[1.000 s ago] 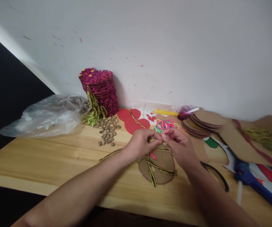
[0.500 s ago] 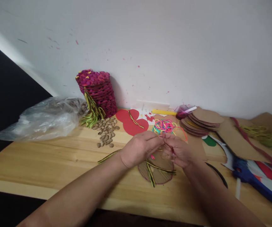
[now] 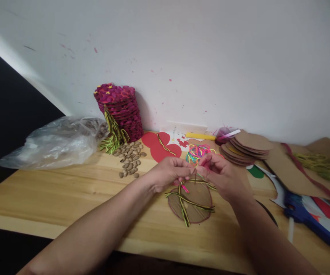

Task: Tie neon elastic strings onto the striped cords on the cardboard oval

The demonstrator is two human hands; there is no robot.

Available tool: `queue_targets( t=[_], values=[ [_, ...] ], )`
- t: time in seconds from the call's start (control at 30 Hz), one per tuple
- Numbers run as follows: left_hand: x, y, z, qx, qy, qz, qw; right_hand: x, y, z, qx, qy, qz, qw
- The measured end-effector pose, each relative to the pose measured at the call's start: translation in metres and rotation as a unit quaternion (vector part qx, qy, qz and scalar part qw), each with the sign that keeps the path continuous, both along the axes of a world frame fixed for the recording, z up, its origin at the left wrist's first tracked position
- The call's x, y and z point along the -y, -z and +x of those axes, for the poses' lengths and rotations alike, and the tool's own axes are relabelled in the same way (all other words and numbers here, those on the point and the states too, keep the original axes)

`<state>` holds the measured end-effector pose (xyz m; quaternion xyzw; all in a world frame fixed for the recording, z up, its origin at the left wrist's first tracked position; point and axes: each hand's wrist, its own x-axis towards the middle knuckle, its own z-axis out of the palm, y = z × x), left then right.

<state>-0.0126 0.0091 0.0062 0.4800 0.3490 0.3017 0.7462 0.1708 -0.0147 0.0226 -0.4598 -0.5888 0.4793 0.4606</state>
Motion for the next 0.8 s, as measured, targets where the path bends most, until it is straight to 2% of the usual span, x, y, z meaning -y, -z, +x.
queue_targets(
  t=[0.1, 0.17, 0.27, 0.4, 0.5, 0.67, 0.8],
  values=[
    [-0.003, -0.005, -0.004, 0.044, 0.032, -0.093, 0.994, -0.001, 0.001, 0.001, 0.037, -0.005, 0.066, 0.997],
    [-0.005, -0.006, -0.005, 0.063, 0.037, -0.121, 0.990, -0.002, 0.004, 0.002, 0.045, 0.002, 0.094, 0.995],
    [-0.006, -0.004, -0.005, 0.065, 0.015, -0.118, 0.991, -0.005, 0.009, 0.003, 0.070, 0.015, 0.120, 0.990],
    [-0.008, -0.001, -0.004, 0.054, -0.058, -0.094, 0.992, -0.006, 0.017, 0.004, 0.121, 0.061, 0.170, 0.976],
    [-0.008, -0.001, -0.003, 0.049, -0.094, -0.087, 0.991, -0.003, 0.021, -0.001, 0.115, 0.073, 0.208, 0.969],
    [-0.005, -0.001, -0.001, 0.041, -0.080, -0.085, 0.992, 0.003, 0.029, -0.012, 0.100, 0.014, 0.203, 0.974],
    [-0.004, -0.001, 0.000, 0.041, -0.075, -0.088, 0.992, 0.001, 0.035, -0.012, 0.104, 0.012, 0.221, 0.970]
  ],
)
